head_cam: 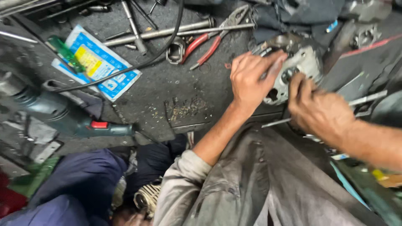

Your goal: The person works on a metal engine block on a cluttered workbench. They wipe the block with a cloth, use a hammer and punch to tap a component, and then use a T-handle wrench to tighten bolts. The person repeatedly adjusts and tightens the bolts throughout the clip.

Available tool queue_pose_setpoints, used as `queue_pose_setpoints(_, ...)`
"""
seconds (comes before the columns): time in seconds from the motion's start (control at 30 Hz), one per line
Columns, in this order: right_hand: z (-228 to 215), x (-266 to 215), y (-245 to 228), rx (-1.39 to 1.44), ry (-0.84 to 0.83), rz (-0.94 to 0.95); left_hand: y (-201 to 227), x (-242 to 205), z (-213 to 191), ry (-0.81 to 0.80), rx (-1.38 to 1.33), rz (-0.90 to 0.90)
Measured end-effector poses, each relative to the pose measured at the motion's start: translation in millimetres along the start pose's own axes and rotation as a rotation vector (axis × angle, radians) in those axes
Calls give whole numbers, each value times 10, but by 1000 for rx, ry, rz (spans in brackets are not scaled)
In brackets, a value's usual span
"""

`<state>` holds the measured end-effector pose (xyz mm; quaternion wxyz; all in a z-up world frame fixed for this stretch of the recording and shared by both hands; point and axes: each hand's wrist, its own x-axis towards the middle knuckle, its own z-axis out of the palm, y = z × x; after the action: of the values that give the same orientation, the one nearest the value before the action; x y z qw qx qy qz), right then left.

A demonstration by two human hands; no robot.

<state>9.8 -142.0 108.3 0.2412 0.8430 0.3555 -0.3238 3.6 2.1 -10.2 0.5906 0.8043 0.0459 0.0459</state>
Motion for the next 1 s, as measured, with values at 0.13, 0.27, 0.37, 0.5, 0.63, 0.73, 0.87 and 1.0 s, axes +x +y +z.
queue_pose_setpoints(0.13, 63, -90, 14, 478, 105, 135, -29, -7, 13, -45, 26, 1)
queue_pose_setpoints(0.27, 183, 13, -17, 1824, 122, 828, -31, 79, -51, -70, 50, 63)
queue_pose_setpoints(0.37, 325, -106, -148, 2411, 240, 938, 7, -9, -63, -72, 66, 61)
queue_pose_setpoints(0.5, 364, -417, -103, 2590, 532, 853, 5, -33, -15, -40, 112, 84)
queue_pose_setpoints(0.63, 84, -825, -37, 1561, 868, 659, 8, -76, -4, -19, 81, 80)
queue_pose_setpoints(0.73, -173, -836, 89, 672, 638, 284, 16, -57, 19, 0, 71, 73)
queue_pose_setpoints(0.87, -313, -393, -35, 262, 182, 154, 58, -53, -1, -21, 81, 64)
queue_pose_setpoints(1.0, -257, -45, -41, 248, -44, 154, 36, -10, -45, -17, 86, 56)
